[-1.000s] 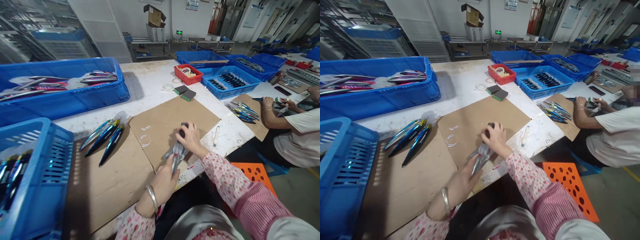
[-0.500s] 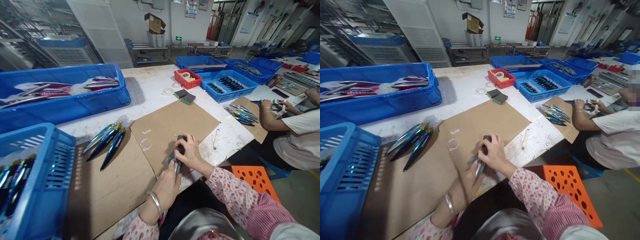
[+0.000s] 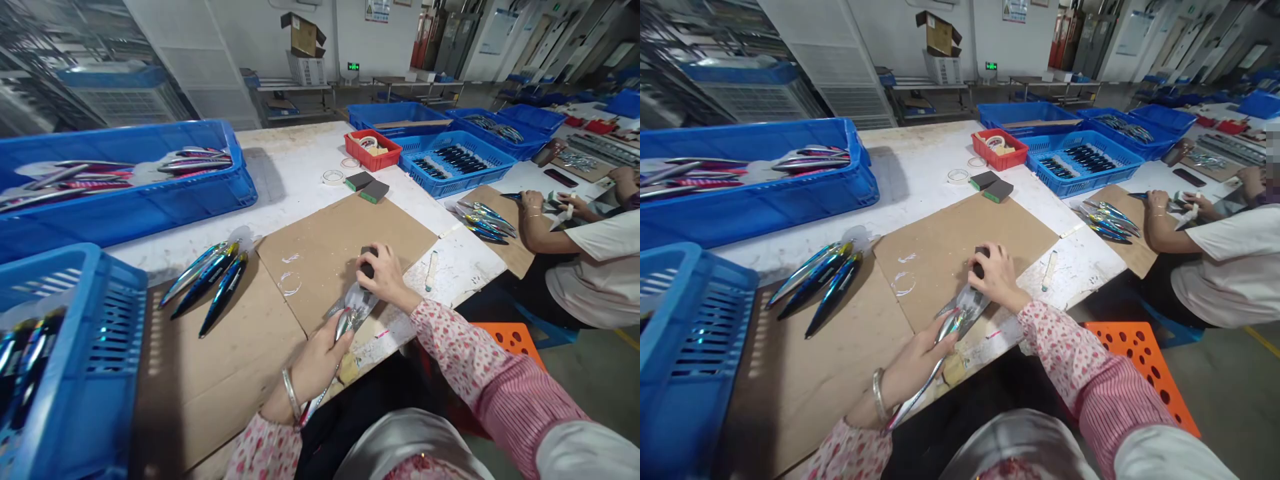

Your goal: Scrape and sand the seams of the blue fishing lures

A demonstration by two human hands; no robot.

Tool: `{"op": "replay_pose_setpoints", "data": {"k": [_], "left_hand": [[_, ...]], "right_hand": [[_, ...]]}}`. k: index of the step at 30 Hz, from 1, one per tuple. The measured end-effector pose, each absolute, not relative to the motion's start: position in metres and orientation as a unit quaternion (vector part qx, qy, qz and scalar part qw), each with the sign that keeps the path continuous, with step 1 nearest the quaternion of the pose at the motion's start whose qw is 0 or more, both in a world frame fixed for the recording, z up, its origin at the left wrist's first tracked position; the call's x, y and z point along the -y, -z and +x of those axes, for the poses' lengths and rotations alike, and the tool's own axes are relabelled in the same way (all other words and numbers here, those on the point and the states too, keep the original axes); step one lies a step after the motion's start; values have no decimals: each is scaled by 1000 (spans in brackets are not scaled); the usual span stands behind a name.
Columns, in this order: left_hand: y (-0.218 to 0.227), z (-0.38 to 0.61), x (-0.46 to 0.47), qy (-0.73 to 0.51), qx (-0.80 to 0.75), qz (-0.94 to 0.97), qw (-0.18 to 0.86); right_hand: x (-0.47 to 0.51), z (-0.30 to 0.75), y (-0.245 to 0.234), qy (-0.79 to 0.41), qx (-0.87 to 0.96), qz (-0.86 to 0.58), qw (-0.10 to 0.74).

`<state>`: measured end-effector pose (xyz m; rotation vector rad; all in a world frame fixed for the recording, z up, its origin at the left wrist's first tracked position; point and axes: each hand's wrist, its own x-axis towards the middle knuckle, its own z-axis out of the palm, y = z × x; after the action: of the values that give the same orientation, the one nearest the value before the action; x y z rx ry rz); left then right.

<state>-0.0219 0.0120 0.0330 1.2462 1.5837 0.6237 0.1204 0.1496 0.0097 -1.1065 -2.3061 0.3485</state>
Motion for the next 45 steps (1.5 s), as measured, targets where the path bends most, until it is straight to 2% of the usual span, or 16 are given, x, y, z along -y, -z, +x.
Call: {"op": "replay_pose_setpoints", "data": {"k": [5, 10, 15, 20, 24, 27, 29, 32, 35, 38, 41, 45], "left_hand": [[-24, -25, -11, -275, -641, 505, 508], [-26, -25, -11, -272, -644, 503, 509], [-31, -22, -13, -246, -654, 528, 483], [-28, -21, -12, -217, -680, 550, 434], [-23, -19, -12, -202, -694, 570, 392], [-23, -16, -9, -200, -697, 582, 369], [-26, -17, -7, -177, -701, 591, 358], [-34, -21, -6, -120, -706, 619, 322], [-46, -28, -13, -21, -711, 655, 255], [-54, -32, -24, 82, -716, 666, 193], [-53, -35, -31, 134, -698, 685, 161], [-45, -40, -34, 152, -667, 714, 144]], "right_hand": [[-149, 121, -14, -149, 896, -327, 259], [-157, 116, -15, -129, 869, -406, 252], [-150, 109, -13, -186, 883, -365, 226], [-157, 101, -15, -152, 848, -447, 239], [-146, 99, -11, -176, 867, -399, 242], [-156, 101, -9, -157, 856, -423, 251], [-174, 106, -10, -134, 840, -453, 268], [-199, 114, -17, -162, 794, -476, 341], [-202, 122, -23, -200, 787, -435, 388], [-195, 132, -19, -194, 862, -337, 325], [-189, 142, -11, -195, 894, -309, 262], [-178, 124, -9, -192, 896, -309, 253]]}}
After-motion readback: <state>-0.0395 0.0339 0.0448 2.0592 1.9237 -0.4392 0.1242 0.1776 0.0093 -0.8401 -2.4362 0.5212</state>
